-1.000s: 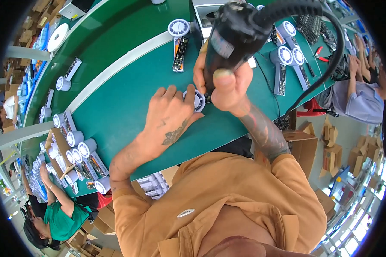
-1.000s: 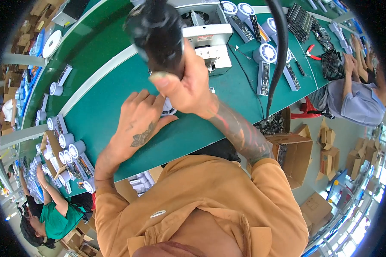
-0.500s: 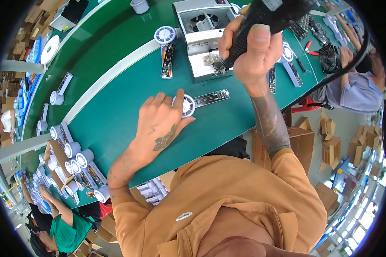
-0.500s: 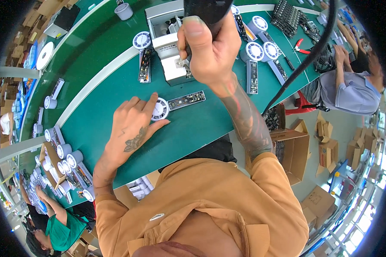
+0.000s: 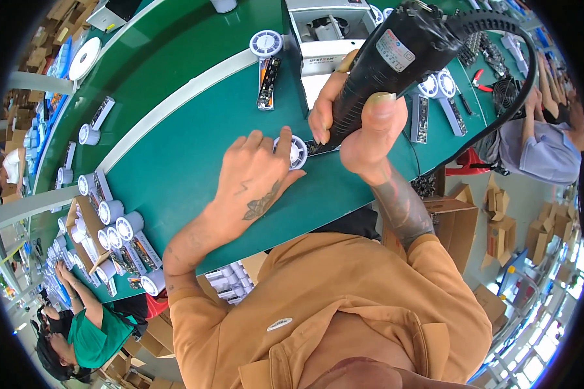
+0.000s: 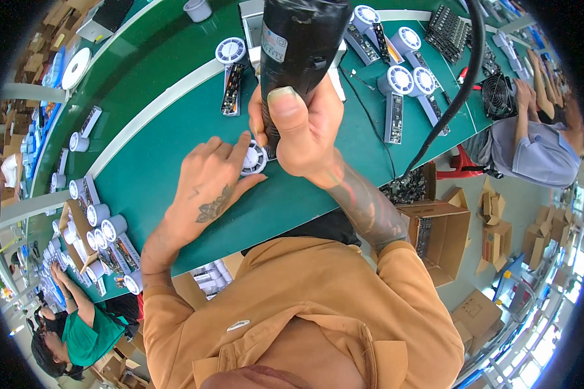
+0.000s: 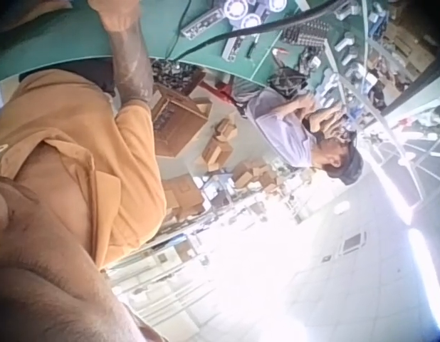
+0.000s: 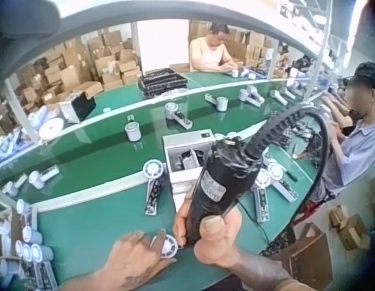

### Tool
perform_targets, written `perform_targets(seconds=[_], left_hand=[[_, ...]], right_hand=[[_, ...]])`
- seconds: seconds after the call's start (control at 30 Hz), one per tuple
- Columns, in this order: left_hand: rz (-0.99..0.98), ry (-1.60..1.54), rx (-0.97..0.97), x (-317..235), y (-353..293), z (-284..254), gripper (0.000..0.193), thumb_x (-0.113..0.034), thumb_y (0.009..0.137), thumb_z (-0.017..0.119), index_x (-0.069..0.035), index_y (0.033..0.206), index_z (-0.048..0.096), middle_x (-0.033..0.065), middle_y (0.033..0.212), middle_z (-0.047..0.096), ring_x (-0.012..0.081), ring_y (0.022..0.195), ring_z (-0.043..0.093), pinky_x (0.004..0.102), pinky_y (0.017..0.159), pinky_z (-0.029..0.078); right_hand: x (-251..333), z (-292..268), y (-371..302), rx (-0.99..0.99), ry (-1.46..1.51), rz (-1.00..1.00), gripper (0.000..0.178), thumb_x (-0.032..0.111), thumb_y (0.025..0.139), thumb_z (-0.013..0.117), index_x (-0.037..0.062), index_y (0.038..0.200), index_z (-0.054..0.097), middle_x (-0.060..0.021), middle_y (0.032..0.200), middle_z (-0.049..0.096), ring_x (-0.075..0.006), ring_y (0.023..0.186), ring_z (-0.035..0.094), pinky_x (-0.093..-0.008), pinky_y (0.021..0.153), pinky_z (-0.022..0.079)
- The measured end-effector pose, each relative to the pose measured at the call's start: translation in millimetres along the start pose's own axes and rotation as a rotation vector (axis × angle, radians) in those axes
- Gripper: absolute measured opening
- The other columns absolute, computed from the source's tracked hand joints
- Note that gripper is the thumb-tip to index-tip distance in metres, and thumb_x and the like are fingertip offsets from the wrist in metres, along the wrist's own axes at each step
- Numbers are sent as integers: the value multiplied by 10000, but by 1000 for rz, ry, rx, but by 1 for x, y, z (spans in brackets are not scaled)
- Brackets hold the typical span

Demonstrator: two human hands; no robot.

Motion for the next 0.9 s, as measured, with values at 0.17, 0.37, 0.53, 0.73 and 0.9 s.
perform_targets(seconds=[0.17, 0.37, 0.53, 0.73, 0.9], left_hand=[[21, 24, -60, -2, 0, -2, 637, -360, 711, 833, 59, 1154, 651, 79, 715, 648, 205, 765, 621, 320, 654, 485], [38, 33, -65, -3, 2, -2, 641, -371, 701, 838, 57, 1145, 664, 70, 684, 635, 198, 742, 612, 315, 635, 472], [47, 46, -53, -6, 4, 1, 633, -382, 702, 836, 53, 1134, 675, 67, 669, 625, 191, 718, 601, 313, 618, 455], [54, 47, -39, -5, 5, 2, 631, -388, 703, 833, 51, 1130, 678, 64, 663, 622, 188, 706, 597, 311, 612, 446], [51, 76, -67, -5, 4, 5, 635, -393, 697, 836, 45, 1126, 673, 45, 645, 598, 177, 696, 582, 304, 612, 438]], right_hand=[[-11, 2, -2, 14, 14, 14, 416, 406, 1015, 547, 6, 1079, 449, -107, 693, 587, -101, 476, 489, -248, 445, 405], [-7, 7, -14, 65, 55, -41, 456, 408, 998, 573, -13, 1125, 452, -100, 733, 590, -94, 530, 496, -246, 480, 414], [-13, 4, -15, 7, -160, 105, 820, 695, 891, 562, -78, 1112, 398, -110, 617, 522, -154, 459, 506, -275, 417, 421], [-14, 1, -16, -6, -128, 89, 832, 702, 878, 576, -91, 1081, 427, -107, 620, 533, -144, 466, 513, -264, 418, 424], [-10, 13, -14, 131, -33, -51, 500, 340, 959, 658, -63, 1179, 461, -109, 839, 616, -95, 628, 545, -252, 540, 454]])
Point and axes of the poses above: each hand's wrist, its own y-axis towards the middle knuckle, its own z-axis out of the palm, x = y × z, the point moved 9 cm from there along y, towards the middle knuckle
